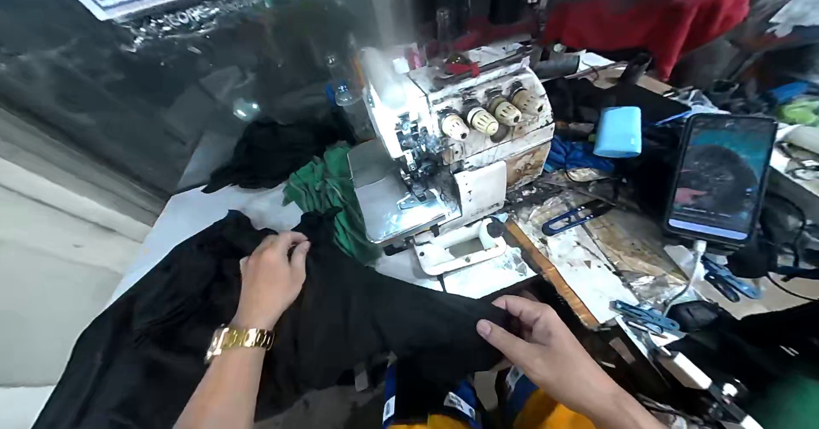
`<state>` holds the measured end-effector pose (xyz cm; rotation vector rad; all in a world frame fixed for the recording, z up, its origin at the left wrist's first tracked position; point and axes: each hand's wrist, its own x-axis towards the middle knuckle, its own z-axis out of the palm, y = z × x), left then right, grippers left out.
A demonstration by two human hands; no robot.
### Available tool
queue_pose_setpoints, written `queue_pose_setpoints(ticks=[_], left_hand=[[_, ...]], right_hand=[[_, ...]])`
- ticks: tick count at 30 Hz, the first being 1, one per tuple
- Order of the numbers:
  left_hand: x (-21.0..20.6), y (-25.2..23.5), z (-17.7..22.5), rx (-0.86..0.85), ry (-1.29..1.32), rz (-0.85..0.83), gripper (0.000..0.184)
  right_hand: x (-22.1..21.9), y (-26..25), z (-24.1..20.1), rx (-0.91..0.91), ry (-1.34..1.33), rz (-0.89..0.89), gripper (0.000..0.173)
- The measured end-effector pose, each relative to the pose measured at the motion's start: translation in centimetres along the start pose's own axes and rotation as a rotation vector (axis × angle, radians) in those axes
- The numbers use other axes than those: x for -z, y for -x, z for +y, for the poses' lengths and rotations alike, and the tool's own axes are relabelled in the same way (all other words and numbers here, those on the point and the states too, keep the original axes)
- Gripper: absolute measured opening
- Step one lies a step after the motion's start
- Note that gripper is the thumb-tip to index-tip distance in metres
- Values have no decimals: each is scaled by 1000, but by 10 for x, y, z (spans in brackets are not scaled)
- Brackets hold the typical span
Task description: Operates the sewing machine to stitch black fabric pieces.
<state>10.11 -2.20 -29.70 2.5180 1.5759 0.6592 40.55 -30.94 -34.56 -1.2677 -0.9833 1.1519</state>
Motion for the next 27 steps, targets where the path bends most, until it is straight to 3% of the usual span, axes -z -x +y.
queue_pose_setpoints(ticks=[5,8,11,13,16,22,27], left_hand=[[6,10,13,-32,-61,67,26],[21,48,77,-220,11,175,30],[-3,97,146,-451,329,3,18],[-25,113,173,-567,381,-137,19],[-39,113,182,-596,420,-159,14],[-24,113,183,-624,396,-167,17],[-9,116,194,-610,440,-166,18]], right_hand=[[7,3,3,-28,-67,48,25],[9,2,4,11,-57,28,24],[12,3,1,21,-48,-14,24],[14,4,-1,39,-48,-41,25],[16,9,-4,50,-15,-58,26],[16,13,-8,31,-77,-86,31],[13,13,-5,131,-55,-32,22]])
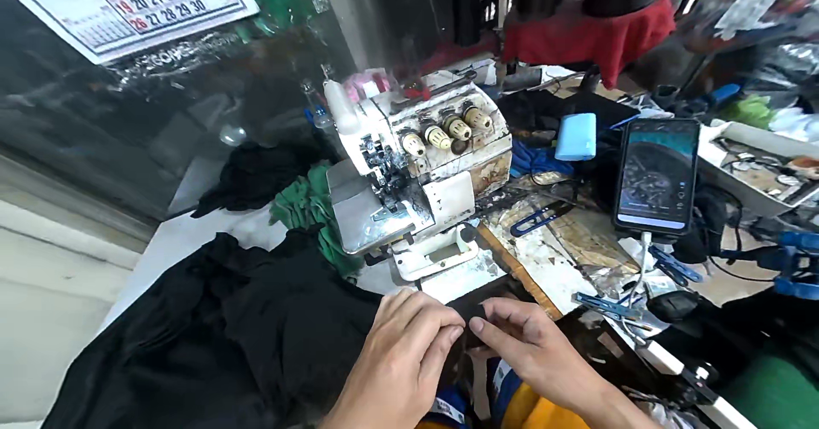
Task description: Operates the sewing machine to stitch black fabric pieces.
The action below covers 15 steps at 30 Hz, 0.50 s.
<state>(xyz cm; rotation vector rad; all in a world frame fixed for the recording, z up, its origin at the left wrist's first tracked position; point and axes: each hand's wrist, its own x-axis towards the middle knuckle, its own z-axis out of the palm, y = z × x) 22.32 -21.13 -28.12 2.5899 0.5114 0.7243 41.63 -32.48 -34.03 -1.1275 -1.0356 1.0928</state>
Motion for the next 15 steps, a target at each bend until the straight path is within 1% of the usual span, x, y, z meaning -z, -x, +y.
queue_pose_setpoints(ticks=[3,5,9,11,13,15], left_hand=[[-17,-6,0,59,-58,27,19],[-27,-9,-3,105,-79,33,21],[-28,-14,-1,139,-65,3,22],[-24,-16,4,169,-36,-13,23],[-19,-18,11,200,3,-28,24],[-22,-19,4,178,14,-33,22]], right_hand=[[1,3,-1,44,57,-2,21],[5,5,-4,43,97,-12,23],[12,11,-6,56,86,-48,27],[8,11,-6,81,85,-53,26],[2,9,-3,91,127,-19,22],[-2,7,1,81,177,33,20]])
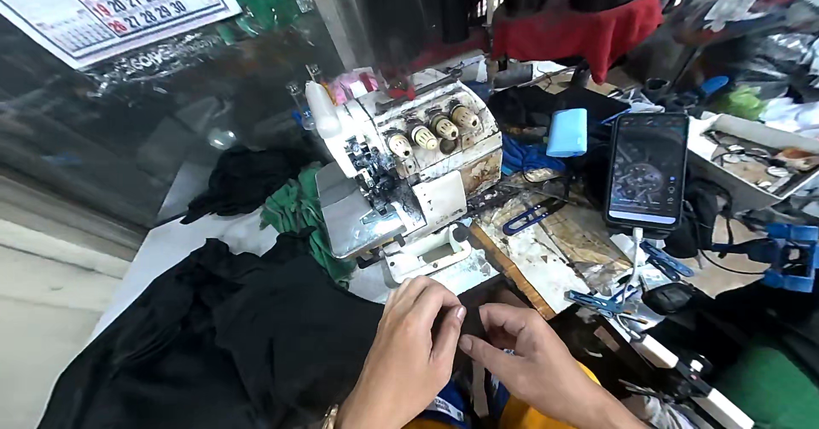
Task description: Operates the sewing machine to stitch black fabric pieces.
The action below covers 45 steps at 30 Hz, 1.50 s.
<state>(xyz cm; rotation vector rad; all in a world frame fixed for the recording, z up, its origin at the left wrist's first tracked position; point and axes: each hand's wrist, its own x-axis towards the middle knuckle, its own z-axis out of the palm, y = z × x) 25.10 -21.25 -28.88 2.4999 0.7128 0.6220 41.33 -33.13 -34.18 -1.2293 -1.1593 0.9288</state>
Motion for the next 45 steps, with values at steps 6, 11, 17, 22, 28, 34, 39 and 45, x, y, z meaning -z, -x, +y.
queue_pose_setpoints(ticks=[6,11,17,22,28,34,39,45], left_hand=[[1,2,-14,47,40,-190,36],[3,5,-22,18,163,-103,26],[10,8,-19,21,157,49,20],[13,12,-25,65,196,108,18],[21,15,-29,123,283,120,15],[35,18,-33,116,290,21,17],[42,18,-30,84,142,73,19],[25,26,-45,178,190,193,18]], right_hand=[[3,1,4,52,54,-17,22],[4,1,0,55,61,-88,22],[1,2,2,5,21,-69,17],[1,3,-3,-29,35,-18,22],[-1,1,-3,-19,98,15,25],[0,-1,-4,-25,72,-34,25],[1,-4,-14,-25,30,-91,21],[-6,-18,-4,0,80,-60,19]])
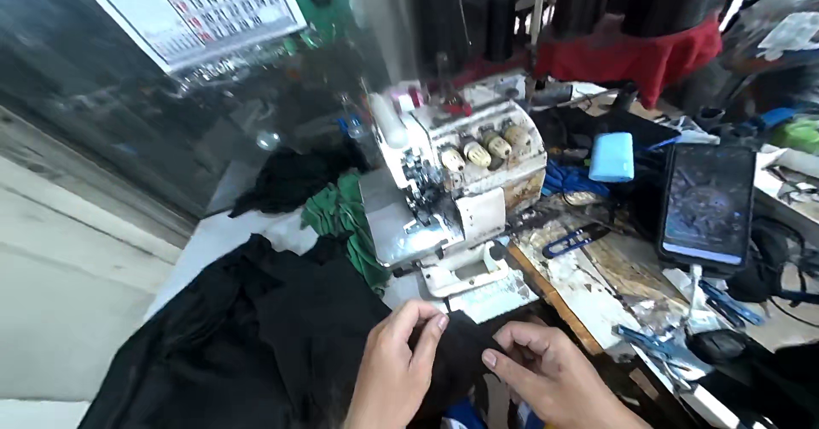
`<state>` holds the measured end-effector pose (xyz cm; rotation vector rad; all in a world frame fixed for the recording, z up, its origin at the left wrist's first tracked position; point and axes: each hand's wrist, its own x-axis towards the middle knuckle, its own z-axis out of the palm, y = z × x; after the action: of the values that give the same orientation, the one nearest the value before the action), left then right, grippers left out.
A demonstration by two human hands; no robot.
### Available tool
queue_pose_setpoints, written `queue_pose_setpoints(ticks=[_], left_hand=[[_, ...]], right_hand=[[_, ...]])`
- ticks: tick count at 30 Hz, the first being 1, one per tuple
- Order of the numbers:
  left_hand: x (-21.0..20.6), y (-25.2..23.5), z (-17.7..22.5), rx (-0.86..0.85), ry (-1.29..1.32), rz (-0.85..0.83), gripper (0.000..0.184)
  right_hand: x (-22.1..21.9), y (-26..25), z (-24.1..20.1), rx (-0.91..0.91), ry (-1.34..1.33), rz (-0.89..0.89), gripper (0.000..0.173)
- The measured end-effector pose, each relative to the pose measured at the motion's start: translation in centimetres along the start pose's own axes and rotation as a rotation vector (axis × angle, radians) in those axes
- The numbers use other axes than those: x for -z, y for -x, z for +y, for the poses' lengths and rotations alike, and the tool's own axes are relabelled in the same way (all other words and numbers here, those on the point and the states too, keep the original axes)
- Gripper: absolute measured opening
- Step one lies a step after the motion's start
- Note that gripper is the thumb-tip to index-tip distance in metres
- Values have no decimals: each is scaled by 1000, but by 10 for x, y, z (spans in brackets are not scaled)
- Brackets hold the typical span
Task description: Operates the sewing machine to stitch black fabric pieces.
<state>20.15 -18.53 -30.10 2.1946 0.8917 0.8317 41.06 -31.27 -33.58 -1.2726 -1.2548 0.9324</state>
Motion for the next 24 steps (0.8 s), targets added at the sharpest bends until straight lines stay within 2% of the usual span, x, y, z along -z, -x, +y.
queue_pose_setpoints(ticks=[3,6,9,11,14,17,22,24], left_hand=[[32,-16,11,-4,63,-21,17],[66,-50,41,-170,-59,108,17],[65,-99,36,-282,-344,213,14],[51,-120,12,-248,-484,151,17],[44,-126,-7,-214,-485,118,20],[50,-125,-6,-159,-377,68,14],[63,-134,5,-59,-267,-128,11],[63,-139,7,-39,-232,-118,10]], right_hand=[[0,-22,-29,64,-37,-22,19],[-3,-56,-59,163,-83,22,20],[-8,-94,-57,13,-114,107,24],[-11,-104,-42,-118,-160,152,25],[-14,-103,-31,-146,-205,176,25],[-16,-100,-28,-137,-227,155,24],[-13,-93,-29,-104,-238,110,22],[-14,-96,-28,-106,-263,137,22]])
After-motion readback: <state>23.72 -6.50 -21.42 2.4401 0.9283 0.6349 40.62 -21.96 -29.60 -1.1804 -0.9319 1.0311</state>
